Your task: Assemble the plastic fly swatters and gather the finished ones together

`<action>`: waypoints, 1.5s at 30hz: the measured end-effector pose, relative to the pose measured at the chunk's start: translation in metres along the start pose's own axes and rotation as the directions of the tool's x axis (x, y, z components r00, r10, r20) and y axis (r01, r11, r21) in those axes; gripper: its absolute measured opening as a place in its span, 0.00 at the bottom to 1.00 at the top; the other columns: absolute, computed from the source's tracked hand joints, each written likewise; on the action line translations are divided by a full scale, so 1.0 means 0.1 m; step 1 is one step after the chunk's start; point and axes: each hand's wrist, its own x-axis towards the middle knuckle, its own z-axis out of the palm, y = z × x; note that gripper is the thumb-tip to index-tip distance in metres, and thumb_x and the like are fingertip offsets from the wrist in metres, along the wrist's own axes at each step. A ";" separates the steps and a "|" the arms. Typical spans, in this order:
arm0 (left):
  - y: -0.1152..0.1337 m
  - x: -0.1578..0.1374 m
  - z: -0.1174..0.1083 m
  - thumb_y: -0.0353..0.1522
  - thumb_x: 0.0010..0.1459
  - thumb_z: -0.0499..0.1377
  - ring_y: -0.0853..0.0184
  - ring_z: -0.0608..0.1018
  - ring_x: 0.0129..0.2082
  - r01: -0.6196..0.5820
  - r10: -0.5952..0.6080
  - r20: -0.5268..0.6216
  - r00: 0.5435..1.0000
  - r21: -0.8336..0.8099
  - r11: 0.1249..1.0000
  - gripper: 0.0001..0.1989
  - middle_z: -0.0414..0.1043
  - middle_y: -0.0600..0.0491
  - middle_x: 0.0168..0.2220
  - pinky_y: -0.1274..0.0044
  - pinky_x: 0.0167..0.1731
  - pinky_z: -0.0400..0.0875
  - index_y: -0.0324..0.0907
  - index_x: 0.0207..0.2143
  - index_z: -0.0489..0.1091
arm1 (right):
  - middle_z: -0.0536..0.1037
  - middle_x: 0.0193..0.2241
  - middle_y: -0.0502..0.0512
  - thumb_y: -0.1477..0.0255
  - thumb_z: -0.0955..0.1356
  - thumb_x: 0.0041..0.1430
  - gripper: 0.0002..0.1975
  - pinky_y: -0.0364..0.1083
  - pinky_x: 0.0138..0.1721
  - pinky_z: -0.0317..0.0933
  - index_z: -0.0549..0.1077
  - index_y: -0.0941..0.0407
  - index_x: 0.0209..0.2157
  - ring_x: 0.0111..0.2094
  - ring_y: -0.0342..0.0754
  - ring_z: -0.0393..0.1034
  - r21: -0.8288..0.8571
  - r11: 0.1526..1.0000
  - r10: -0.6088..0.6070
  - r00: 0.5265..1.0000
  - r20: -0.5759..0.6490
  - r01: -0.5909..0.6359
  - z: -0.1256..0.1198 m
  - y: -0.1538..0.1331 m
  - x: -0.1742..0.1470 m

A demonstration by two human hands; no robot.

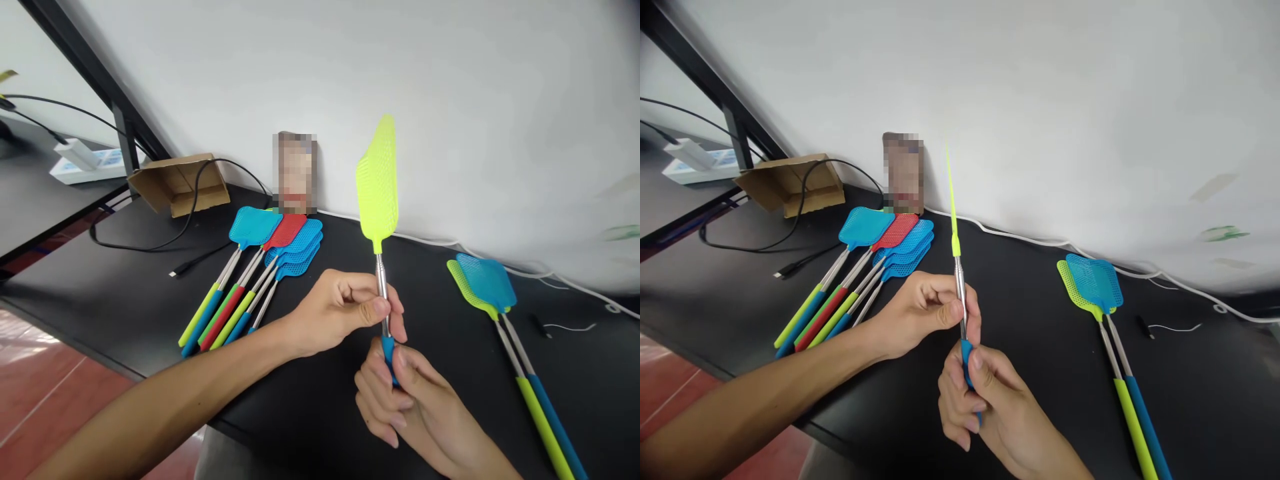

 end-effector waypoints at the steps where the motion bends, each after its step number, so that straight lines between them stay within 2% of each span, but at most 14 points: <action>1: 0.00 -0.01 0.02 0.38 0.65 0.64 0.66 0.79 0.30 -0.016 0.016 -0.031 0.999 0.012 1.000 0.12 0.79 0.47 0.31 0.74 0.37 0.74 0.37 0.36 0.76 | 0.52 0.22 0.43 0.59 0.61 0.74 0.17 0.42 0.24 0.51 0.70 0.55 0.35 0.22 0.40 0.47 -0.020 1.000 -0.013 1.000 -0.005 0.012 0.00 -0.01 0.00; 7: 0.04 -0.02 0.04 0.39 0.61 0.67 0.65 0.80 0.30 -0.093 0.107 -0.218 0.970 0.075 0.993 0.12 0.79 0.49 0.29 0.72 0.36 0.75 0.38 0.35 0.78 | 0.56 0.22 0.44 0.59 0.58 0.75 0.17 0.44 0.25 0.52 0.66 0.54 0.34 0.22 0.42 0.52 -0.507 0.858 -0.147 0.984 -0.099 0.078 -0.05 -0.05 -0.03; 9: 0.12 0.01 -0.06 0.39 0.60 0.69 0.66 0.80 0.31 -0.184 0.223 -0.345 0.912 0.142 0.973 0.11 0.78 0.51 0.28 0.72 0.39 0.75 0.40 0.35 0.78 | 0.58 0.22 0.45 0.61 0.60 0.75 0.16 0.45 0.26 0.51 0.65 0.53 0.33 0.23 0.42 0.54 -0.779 0.626 -0.229 0.964 -0.139 0.036 -0.08 -0.04 -0.05; 11: 0.22 0.06 -0.20 0.41 0.60 0.68 0.67 0.79 0.33 -0.304 0.372 -0.485 0.792 0.215 0.928 0.12 0.77 0.53 0.28 0.72 0.43 0.74 0.42 0.33 0.77 | 0.63 0.24 0.47 0.65 0.62 0.73 0.13 0.46 0.27 0.50 0.65 0.53 0.32 0.24 0.43 0.56 -0.964 0.267 -0.327 0.941 -0.085 0.006 -0.10 -0.01 -0.04; 14: 0.31 0.12 -0.35 0.42 0.60 0.68 0.67 0.78 0.34 -0.363 0.490 -0.553 0.674 0.329 0.872 0.12 0.75 0.54 0.28 0.72 0.43 0.73 0.42 0.32 0.76 | 0.70 0.27 0.50 0.71 0.64 0.71 0.07 0.47 0.31 0.54 0.70 0.54 0.35 0.26 0.45 0.62 -0.981 -0.194 -0.455 0.887 0.079 -0.012 -0.18 0.00 0.01; 18: 0.23 0.10 -0.27 0.40 0.63 0.66 0.69 0.77 0.29 -0.263 0.373 -0.429 0.822 0.295 0.919 0.11 0.76 0.54 0.27 0.76 0.35 0.72 0.41 0.38 0.75 | 0.74 0.29 0.54 0.69 0.64 0.70 0.08 0.49 0.35 0.58 0.75 0.56 0.41 0.32 0.51 0.69 -0.851 -0.466 -0.635 0.761 0.131 -0.242 -0.36 -0.17 0.06; 22: 0.10 0.05 -0.11 0.38 0.64 0.64 0.68 0.76 0.26 -0.057 0.171 -0.279 0.945 0.376 0.925 0.17 0.77 0.54 0.26 0.76 0.31 0.70 0.40 0.51 0.71 | 0.75 0.31 0.56 0.66 0.65 0.69 0.12 0.50 0.31 0.57 0.77 0.57 0.45 0.34 0.54 0.70 -0.663 -0.574 -0.692 0.717 0.078 -0.482 -0.54 -0.35 0.05; 27: 0.00 0.02 -0.09 0.35 0.65 0.61 0.70 0.76 0.25 0.056 0.072 -0.215 0.974 0.536 0.842 0.12 0.75 0.55 0.28 0.77 0.29 0.70 0.40 0.49 0.70 | 0.75 0.35 0.58 0.64 0.66 0.68 0.15 0.50 0.32 0.58 0.76 0.58 0.48 0.38 0.56 0.70 -0.664 -0.545 -0.696 0.718 0.019 -0.511 -0.58 -0.38 0.07; 30: -0.04 0.02 -0.08 0.32 0.63 0.61 0.72 0.74 0.24 0.077 0.056 -0.194 0.979 0.616 0.784 0.11 0.73 0.58 0.28 0.79 0.27 0.69 0.41 0.47 0.70 | 0.75 0.36 0.58 0.64 0.68 0.66 0.15 0.52 0.38 0.61 0.77 0.56 0.48 0.40 0.56 0.69 -0.807 -0.392 -0.711 0.702 -0.040 -0.442 -0.53 -0.43 0.06; 32: -0.05 0.01 -0.06 0.31 0.63 0.60 0.74 0.72 0.22 0.086 0.039 -0.183 0.982 0.627 0.774 0.13 0.70 0.59 0.26 0.80 0.25 0.67 0.41 0.50 0.68 | 0.76 0.38 0.57 0.62 0.70 0.64 0.15 0.51 0.40 0.62 0.77 0.54 0.49 0.39 0.53 0.69 -0.940 -0.123 -0.684 0.713 -0.152 -0.317 -0.47 -0.49 0.03; 34: -0.06 0.00 -0.03 0.30 0.63 0.58 0.75 0.70 0.20 0.106 -0.005 -0.167 0.986 0.604 0.790 0.16 0.70 0.60 0.27 0.81 0.22 0.67 0.41 0.53 0.67 | 0.76 0.40 0.56 0.61 0.70 0.65 0.13 0.50 0.40 0.62 0.77 0.51 0.48 0.39 0.51 0.68 -0.952 0.282 -0.602 0.750 -0.274 -0.122 -0.40 -0.54 0.02; 37: -0.07 -0.03 0.03 0.31 0.66 0.56 0.76 0.70 0.18 0.162 -0.112 -0.125 0.986 0.534 0.830 0.15 0.72 0.59 0.30 0.82 0.19 0.66 0.43 0.54 0.67 | 0.74 0.36 0.54 0.60 0.68 0.68 0.10 0.48 0.36 0.62 0.76 0.52 0.39 0.35 0.47 0.66 -0.663 0.733 -0.496 0.789 -0.364 0.155 -0.32 -0.54 0.03; 39: -0.10 -0.05 0.07 0.35 0.68 0.55 0.77 0.69 0.16 0.195 -0.170 -0.095 0.981 0.487 0.851 0.13 0.72 0.59 0.30 0.83 0.17 0.64 0.44 0.54 0.66 | 0.70 0.30 0.51 0.62 0.69 0.67 0.11 0.46 0.33 0.60 0.73 0.53 0.33 0.32 0.46 0.64 -0.520 0.820 -0.484 0.777 -0.403 0.241 -0.29 -0.50 0.06; 45: -0.10 -0.06 0.10 0.43 0.71 0.52 0.77 0.68 0.18 0.252 -0.240 -0.080 0.968 0.373 0.893 0.16 0.67 0.58 0.26 0.84 0.16 0.65 0.41 0.36 0.66 | 0.68 0.25 0.50 0.64 0.72 0.65 0.15 0.45 0.32 0.59 0.72 0.55 0.26 0.30 0.44 0.62 -0.509 0.825 -0.485 0.772 -0.412 0.246 -0.22 -0.38 0.09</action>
